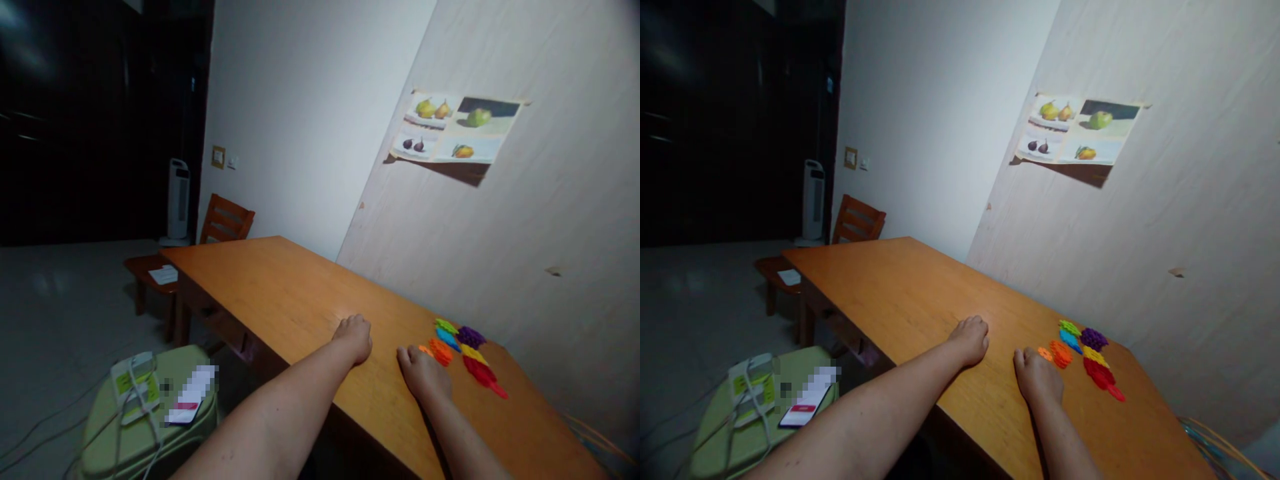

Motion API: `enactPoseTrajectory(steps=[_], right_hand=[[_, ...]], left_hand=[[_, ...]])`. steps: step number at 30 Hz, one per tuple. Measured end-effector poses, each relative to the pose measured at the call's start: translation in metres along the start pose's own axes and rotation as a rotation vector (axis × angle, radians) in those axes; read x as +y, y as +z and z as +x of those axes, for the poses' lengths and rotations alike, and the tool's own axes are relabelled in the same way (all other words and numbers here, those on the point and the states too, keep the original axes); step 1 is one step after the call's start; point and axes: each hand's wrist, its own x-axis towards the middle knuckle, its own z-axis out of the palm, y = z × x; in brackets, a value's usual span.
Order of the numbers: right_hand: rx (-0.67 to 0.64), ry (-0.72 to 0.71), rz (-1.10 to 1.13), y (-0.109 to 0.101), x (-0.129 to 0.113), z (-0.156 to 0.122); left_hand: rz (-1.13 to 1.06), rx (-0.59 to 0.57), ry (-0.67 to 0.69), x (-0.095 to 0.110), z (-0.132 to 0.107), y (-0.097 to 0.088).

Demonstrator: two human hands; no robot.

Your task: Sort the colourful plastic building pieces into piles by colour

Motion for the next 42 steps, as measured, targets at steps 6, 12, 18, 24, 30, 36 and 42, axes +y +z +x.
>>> enactPoseTrajectory(steps=[6,12,18,24,30,36,42], right_hand=[[-0.031,0.02,-0.019,-0.003,0.004,0.0],[-0.057,0.026,-0.035,-0.003,0.008,0.002],[-0.033,0.016,-0.03,-0.001,0.01,0.002],[-0.02,0.016,-0.019,0.001,0.012,0.003],[-0.035,0.032,-0.015,-0.003,0.007,0.003],[-0.007,0.04,0.035,-0.007,0.0,0.0],[-0.03,0.066,0.134,-0.008,-0.006,0.0]], left_hand=[[-0.014,-0.002,-0.003,0.005,-0.008,-0.005],[-0.004,-0.026,-0.002,0.007,-0.005,-0.006],[0.066,-0.018,-0.002,0.007,-0.002,-0.003],[0.089,-0.018,0.007,0.008,-0.001,-0.002],[0.073,-0.004,0.003,0.004,-0.001,-0.001],[0.036,0.053,-0.005,-0.002,0.001,-0.002],[0.02,0.087,0.014,-0.007,0.0,-0.001]])
